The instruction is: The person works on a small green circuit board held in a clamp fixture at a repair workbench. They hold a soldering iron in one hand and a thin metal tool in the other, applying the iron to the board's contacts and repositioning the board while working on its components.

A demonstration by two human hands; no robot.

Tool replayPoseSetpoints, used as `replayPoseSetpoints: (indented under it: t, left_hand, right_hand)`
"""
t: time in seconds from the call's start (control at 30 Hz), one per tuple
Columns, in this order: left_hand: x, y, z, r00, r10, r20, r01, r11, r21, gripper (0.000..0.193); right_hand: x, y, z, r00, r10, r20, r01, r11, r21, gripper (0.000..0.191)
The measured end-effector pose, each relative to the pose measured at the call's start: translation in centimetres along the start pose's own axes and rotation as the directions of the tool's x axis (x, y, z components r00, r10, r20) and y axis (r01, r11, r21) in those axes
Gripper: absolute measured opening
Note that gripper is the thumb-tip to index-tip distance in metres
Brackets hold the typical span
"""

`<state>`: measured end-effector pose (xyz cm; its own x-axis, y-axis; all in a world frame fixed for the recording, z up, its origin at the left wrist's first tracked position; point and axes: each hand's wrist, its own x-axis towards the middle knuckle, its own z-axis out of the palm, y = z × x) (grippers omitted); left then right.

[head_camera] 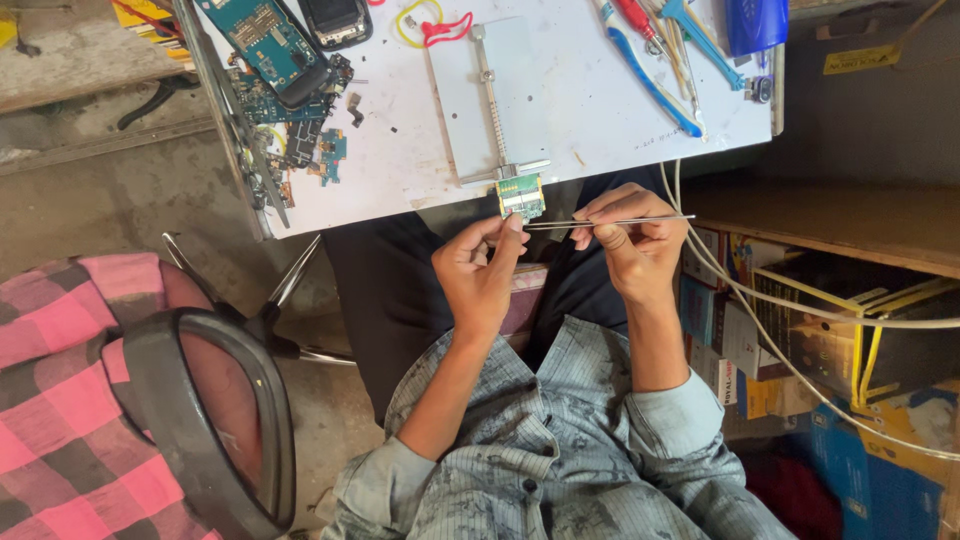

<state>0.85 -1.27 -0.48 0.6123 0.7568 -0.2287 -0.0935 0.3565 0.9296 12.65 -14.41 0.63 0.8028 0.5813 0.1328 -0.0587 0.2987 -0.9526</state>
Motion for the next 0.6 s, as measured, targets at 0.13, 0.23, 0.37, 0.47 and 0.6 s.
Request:
replayPoseSetpoints:
  t: [0.13, 0.23, 0.37, 0.47, 0.6]
  left_hand:
    - [-0.05, 0.21, -0.05, 1.000, -0.009, 0.007, 0.009, 1.000, 0.000, 0.018]
    - [0.03, 0.31, -0.19, 0.996, -0.089, 0.006, 0.088, 0.996, 0.023, 0.019]
    - [0.17, 0.39, -0.39, 0.993, -0.112, 0.032, 0.114, 0.993, -0.043, 0.018]
    - [0.27, 0.49, -0.51, 0.990, -0.132, 0.050, 0.135, 0.989, -0.068, 0.016]
    - [0.27, 0.66, -0.60, 0.987, -0.145, 0.068, 0.150, 0.986, -0.072, 0.015]
  right_hand:
    - [-0.01, -0.07, 0.03, 1.000, -0.004, 0.000, 0.004, 1.000, -0.010, 0.017]
    - [-0.03, -0.17, -0.01, 1.000, 0.000, 0.002, 0.000, 1.000, -0.020, 0.018]
    - [0.01, -0.18, -0.06, 1.000, 0.008, 0.003, -0.008, 1.000, -0.007, 0.018]
    - [0.03, -0.16, -0.08, 1.000, 0.004, 0.008, -0.004, 1.000, -0.010, 0.017]
    - [0.02, -0.16, -0.05, 1.000, 0.004, 0.007, -0.004, 1.000, -0.005, 0.017]
